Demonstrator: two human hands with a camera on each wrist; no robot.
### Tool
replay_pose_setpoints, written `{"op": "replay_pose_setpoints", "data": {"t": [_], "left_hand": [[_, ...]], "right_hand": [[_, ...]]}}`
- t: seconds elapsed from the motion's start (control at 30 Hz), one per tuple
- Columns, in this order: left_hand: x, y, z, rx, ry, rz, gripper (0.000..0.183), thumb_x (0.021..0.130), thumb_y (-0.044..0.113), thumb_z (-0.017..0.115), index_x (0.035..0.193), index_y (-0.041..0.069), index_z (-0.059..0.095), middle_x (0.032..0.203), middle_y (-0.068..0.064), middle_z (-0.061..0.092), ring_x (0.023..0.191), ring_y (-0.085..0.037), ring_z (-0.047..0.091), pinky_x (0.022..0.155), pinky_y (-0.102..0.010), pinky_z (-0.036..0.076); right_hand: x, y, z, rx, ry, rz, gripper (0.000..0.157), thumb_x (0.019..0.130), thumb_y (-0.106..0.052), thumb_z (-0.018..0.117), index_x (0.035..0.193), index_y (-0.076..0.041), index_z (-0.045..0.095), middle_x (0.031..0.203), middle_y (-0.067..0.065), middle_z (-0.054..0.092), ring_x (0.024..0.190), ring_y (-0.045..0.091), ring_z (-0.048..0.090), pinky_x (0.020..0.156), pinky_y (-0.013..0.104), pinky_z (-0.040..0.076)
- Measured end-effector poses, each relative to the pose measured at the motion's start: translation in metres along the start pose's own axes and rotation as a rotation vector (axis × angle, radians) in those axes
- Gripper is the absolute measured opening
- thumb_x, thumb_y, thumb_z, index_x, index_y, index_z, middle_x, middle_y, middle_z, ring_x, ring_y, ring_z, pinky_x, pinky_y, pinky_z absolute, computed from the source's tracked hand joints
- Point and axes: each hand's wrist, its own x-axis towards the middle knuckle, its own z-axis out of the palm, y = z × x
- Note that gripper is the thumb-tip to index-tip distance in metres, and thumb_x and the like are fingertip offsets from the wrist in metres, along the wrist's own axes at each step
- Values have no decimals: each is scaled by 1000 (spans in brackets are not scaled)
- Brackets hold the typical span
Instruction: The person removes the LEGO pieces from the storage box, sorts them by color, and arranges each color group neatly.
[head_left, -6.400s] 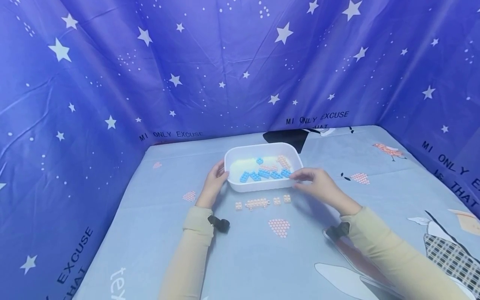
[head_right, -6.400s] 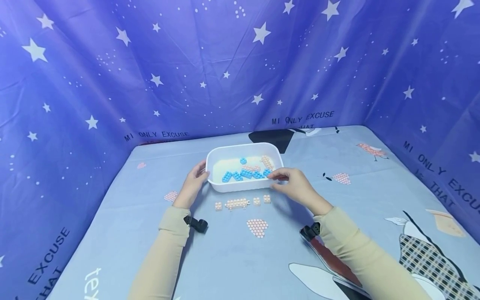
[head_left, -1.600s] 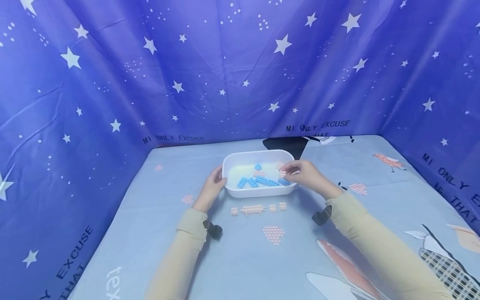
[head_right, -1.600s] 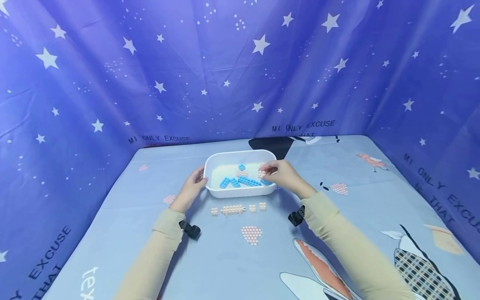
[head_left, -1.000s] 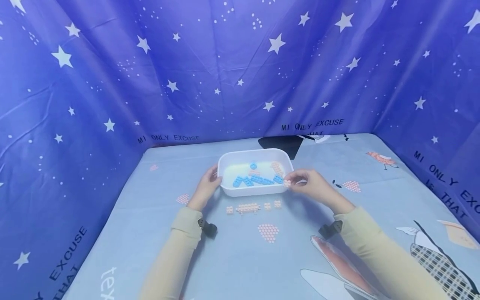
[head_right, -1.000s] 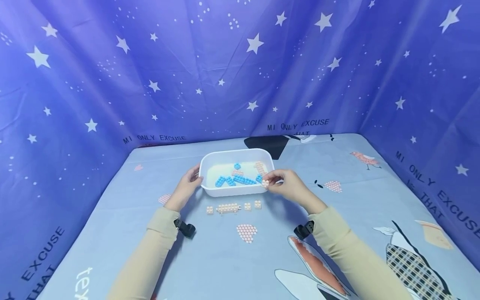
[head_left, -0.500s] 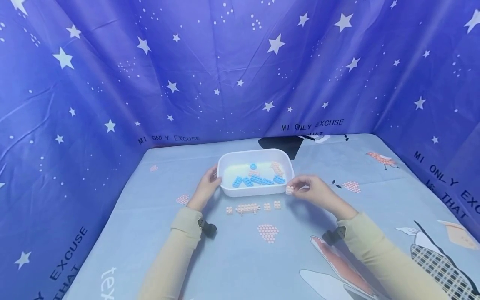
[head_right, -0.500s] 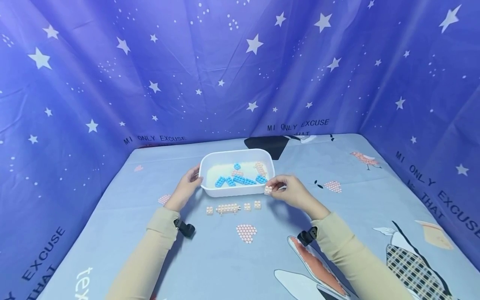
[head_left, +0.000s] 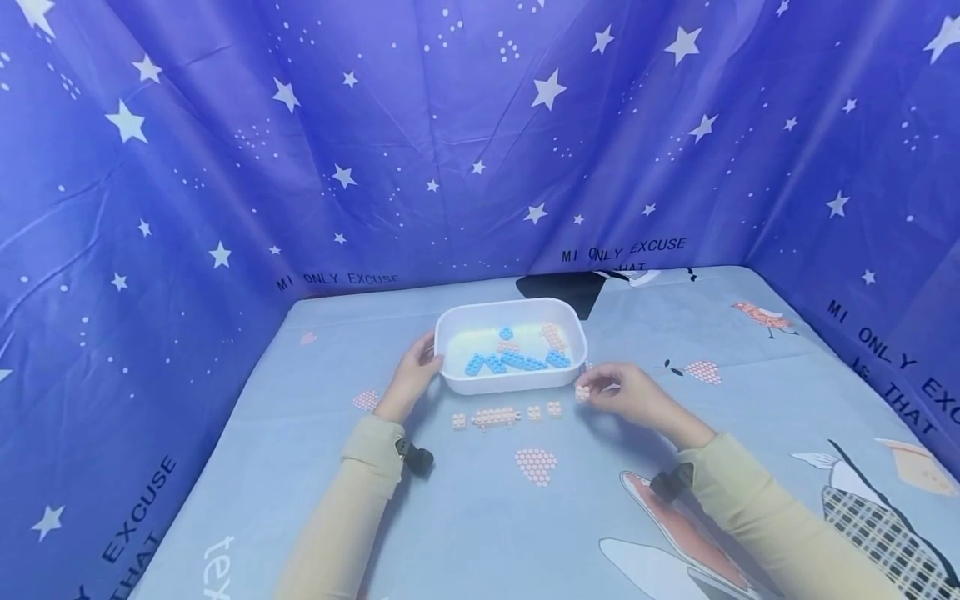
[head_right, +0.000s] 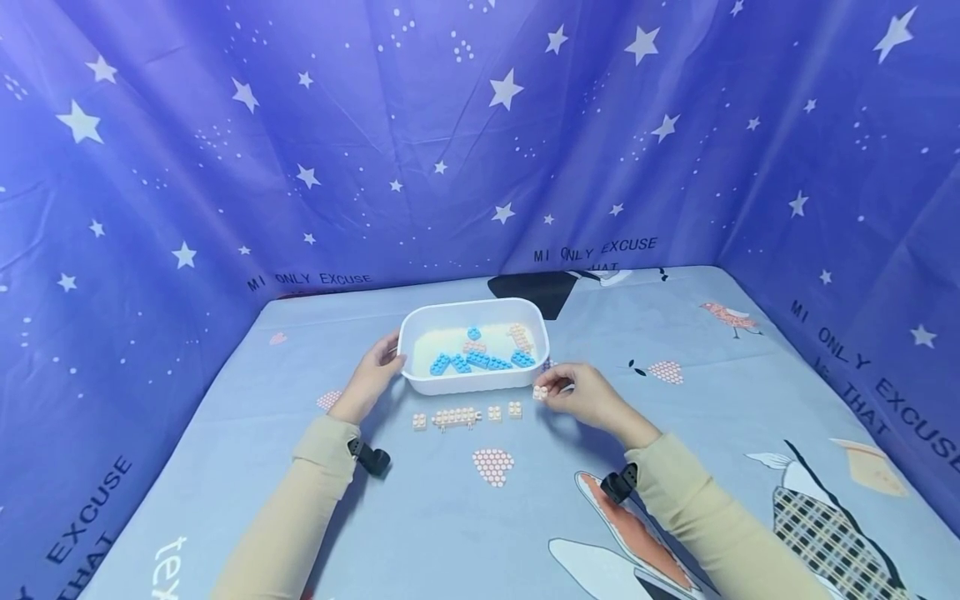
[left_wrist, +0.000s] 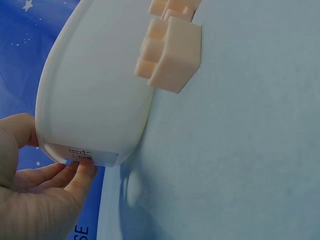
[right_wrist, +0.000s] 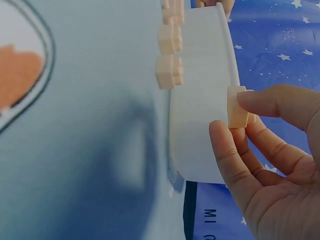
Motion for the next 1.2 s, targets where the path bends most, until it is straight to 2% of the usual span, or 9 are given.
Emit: {"op": "replay_pose_setpoints", "data": {"t": [0.3, 0.53, 0.87, 1.2], "left_hand": [[-1, 0, 0, -11, -2, -10, 57, 99, 16, 51, 152, 13, 30, 157, -9, 32, 143, -32, 33, 120, -48, 27], [-1, 1, 0, -21, -1, -3, 57, 99, 15, 51, 152, 13, 30, 157, -10, 32, 143, -33, 34, 120, -49, 27], [0, 1, 0, -12, -4, -21, 57, 99, 15, 52, 152, 15, 31, 157, -8, 34, 143, -31, 34, 119, -49, 27], [2, 0, -2, -13, -12, 0, 57, 99, 14, 52, 152, 14, 31, 157, -10, 33, 142, -33, 34, 119, -49, 28]], "right_hand": [[1, 15, 6, -8, -1, 6, 24, 79, 2, 67, 103, 0, 70, 92, 10, 70, 85, 14, 62, 78, 24, 53], [0, 17, 11, 9, -18, 57, 25, 77, 1, 67, 102, -1, 70, 92, 8, 68, 85, 17, 60, 77, 26, 53], [-1, 21, 16, 17, -26, 57, 25, 78, 1, 70, 103, 2, 69, 88, 10, 67, 81, 17, 59, 67, 22, 52], [3, 24, 19, -4, -29, 61, 25, 78, -5, 75, 102, 1, 69, 83, 7, 66, 77, 17, 59, 64, 22, 52]]}}
